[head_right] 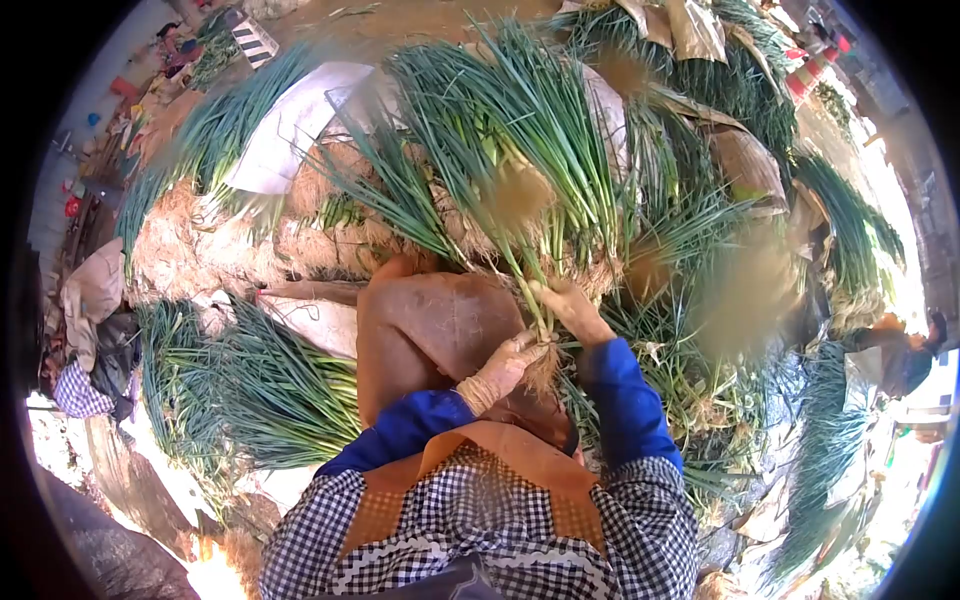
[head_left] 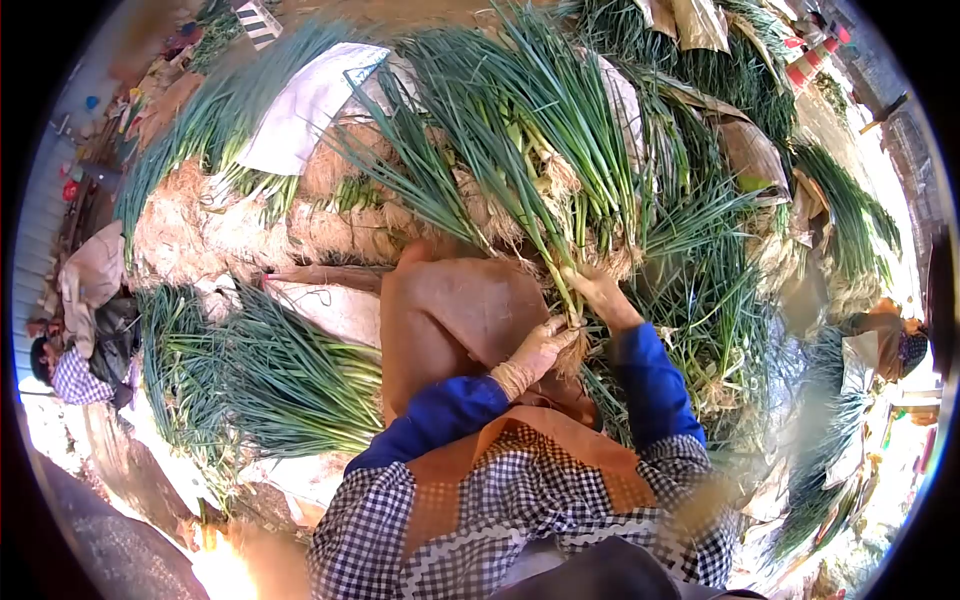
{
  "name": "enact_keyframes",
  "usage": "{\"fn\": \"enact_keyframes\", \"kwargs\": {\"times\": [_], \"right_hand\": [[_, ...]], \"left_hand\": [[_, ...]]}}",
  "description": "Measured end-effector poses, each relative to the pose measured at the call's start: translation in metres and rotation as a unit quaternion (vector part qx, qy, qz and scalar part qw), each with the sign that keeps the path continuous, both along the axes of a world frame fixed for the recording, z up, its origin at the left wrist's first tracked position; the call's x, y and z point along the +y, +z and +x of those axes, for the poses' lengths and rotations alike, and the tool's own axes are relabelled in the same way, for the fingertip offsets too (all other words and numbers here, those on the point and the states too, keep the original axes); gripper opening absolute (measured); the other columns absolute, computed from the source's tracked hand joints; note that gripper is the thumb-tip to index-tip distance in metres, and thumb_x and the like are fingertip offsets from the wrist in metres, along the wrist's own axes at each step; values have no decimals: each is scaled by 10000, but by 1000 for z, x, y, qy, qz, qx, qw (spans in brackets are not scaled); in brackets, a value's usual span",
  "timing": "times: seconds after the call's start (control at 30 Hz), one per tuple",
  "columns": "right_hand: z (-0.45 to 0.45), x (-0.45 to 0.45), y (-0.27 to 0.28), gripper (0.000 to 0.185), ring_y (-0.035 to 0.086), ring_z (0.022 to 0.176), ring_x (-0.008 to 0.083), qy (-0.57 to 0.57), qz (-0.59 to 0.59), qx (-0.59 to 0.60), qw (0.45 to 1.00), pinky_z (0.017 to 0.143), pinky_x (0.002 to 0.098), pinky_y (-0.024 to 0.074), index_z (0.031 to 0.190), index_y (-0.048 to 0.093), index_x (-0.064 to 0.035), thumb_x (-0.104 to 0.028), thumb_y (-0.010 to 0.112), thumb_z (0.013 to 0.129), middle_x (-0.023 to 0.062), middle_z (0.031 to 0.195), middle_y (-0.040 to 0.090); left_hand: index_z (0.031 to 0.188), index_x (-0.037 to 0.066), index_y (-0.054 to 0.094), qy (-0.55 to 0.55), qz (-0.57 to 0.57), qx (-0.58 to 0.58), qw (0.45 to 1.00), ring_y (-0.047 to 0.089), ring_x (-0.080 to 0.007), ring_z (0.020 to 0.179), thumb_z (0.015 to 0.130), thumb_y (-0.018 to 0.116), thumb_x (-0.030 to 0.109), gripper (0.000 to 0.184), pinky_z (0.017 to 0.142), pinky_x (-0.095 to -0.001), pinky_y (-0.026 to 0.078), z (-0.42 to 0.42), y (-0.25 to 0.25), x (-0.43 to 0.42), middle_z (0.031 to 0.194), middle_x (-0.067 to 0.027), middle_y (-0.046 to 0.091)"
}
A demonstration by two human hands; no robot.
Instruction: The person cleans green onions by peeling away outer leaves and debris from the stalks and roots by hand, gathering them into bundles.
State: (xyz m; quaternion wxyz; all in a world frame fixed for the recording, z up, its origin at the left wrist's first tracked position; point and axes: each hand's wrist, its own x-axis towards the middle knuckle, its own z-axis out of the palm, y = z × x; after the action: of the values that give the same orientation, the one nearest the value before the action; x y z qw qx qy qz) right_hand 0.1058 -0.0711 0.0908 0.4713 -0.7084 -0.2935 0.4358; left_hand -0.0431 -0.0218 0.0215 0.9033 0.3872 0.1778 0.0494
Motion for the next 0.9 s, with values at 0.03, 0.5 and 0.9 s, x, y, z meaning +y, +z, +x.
{"fn": "enact_keyframes", "kwargs": {"times": [0.03,0.5,0.9], "right_hand": [[9,22,-28,476,571,993,274,-10,-68,-143,987,876,361,426,1110,587,-26,-424,495,865,172,1044,614],[-12,-53,-60,326,429,513,122,-356,63,-320,876,487,292,367,714,587,-6,-261,529,909,35,567,492],[-1,-26,-48,372,538,498,312,-218,-54,-554,801,471,393,428,580,520,-67,-328,558,842,129,548,532]], "left_hand": [[1141,-11,510,2,16,10,1000,528,-101,910,904,495,71,251,814,-217,430,-2,5,7,1001,-33,559],[1078,28,552,7,-373,-4,928,584,-156,831,911,452,78,201,700,-273,503,15,-27,-10,954,-68,597],[1096,1,510,-54,-165,48,984,562,-162,892,919,468,138,228,808,-295,463,37,-11,-24,1011,-74,564]]}}
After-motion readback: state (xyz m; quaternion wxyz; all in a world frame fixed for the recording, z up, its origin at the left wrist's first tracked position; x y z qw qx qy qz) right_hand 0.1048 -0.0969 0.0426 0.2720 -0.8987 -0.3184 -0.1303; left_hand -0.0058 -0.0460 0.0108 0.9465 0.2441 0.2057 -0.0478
